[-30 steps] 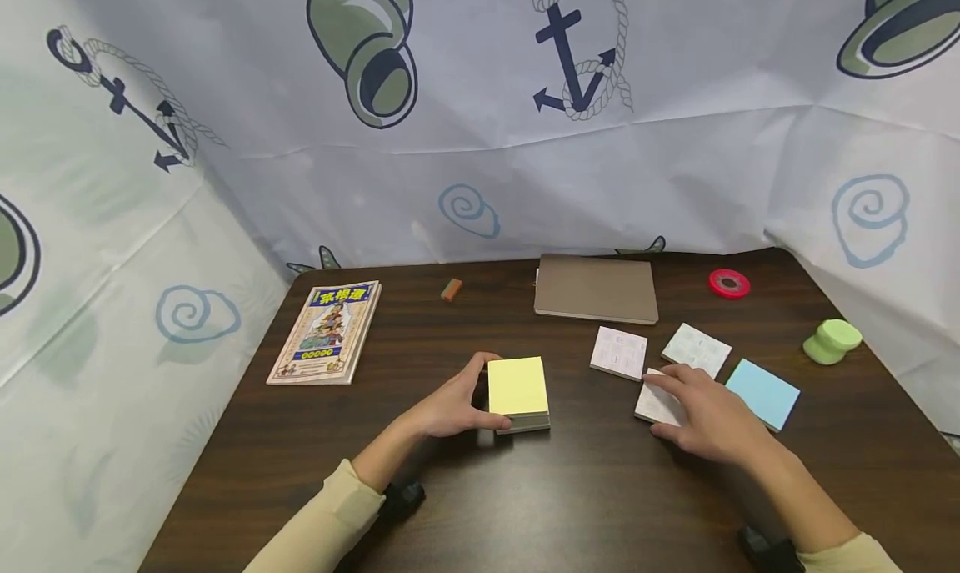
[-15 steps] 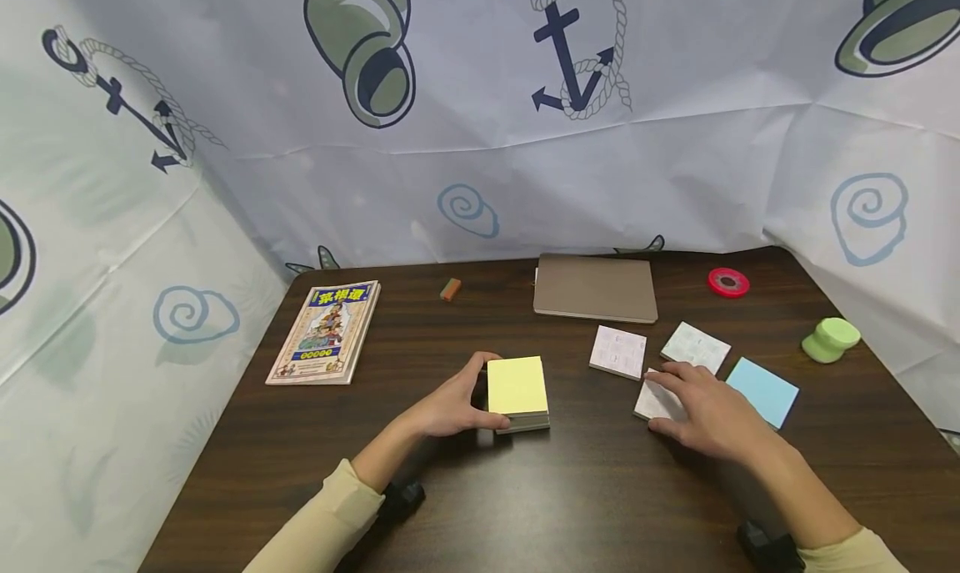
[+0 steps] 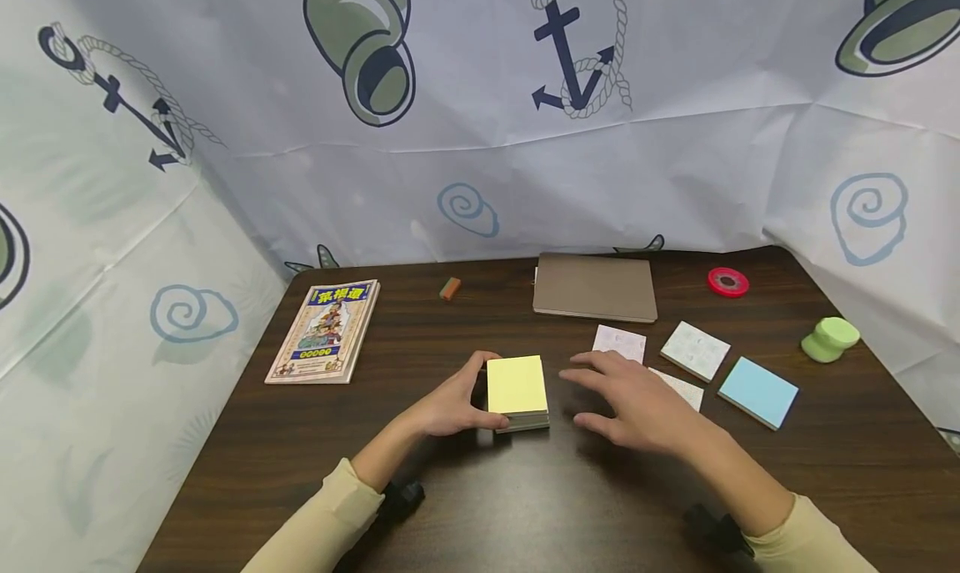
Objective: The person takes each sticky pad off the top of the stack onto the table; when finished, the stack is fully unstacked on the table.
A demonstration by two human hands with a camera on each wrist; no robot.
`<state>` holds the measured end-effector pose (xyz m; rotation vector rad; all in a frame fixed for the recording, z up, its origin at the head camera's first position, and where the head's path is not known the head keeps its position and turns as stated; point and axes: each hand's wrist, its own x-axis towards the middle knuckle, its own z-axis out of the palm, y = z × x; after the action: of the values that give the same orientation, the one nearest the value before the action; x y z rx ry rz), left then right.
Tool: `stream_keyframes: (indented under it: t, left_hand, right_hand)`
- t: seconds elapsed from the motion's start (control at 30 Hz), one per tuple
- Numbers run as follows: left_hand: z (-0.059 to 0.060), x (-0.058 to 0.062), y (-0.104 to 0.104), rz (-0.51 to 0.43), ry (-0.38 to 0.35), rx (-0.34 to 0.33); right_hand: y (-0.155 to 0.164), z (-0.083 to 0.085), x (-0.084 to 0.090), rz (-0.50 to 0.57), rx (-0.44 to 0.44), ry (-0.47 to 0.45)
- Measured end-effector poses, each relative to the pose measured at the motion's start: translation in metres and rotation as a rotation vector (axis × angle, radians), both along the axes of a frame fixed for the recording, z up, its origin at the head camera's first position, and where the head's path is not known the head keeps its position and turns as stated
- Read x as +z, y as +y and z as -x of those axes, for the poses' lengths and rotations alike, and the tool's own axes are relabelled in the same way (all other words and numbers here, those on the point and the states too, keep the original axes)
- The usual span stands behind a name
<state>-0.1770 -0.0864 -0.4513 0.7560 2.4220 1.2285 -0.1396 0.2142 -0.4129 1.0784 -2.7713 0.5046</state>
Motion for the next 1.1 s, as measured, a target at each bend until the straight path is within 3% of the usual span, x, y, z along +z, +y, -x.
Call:
stream_keyframes:
  t: [0.23,0.53,0.9,1.1]
  left_hand:
    - [0.0,0.002,0.0,-0.017,-0.007,-0.004]
    - [0.0,0.002,-0.001,0.02,-0.019,0.0]
    - [-0.002,0.001,-0.002,0.013,-0.022,0.015]
    - [-0.001,-0.001,-0.002,0.007,-0.028,0.016]
  right_hand:
    - [-0.043,0.011,-0.002,0.038,0.131,-0.009]
    - [-0.072,0.023,-0.006,0.04,0.187,-0.084]
    - [-0.08,0.032,-0.007,0.034,0.171,-0.182]
    - [-0.071,0.028,-0.003,0.015,0.127,-0.176]
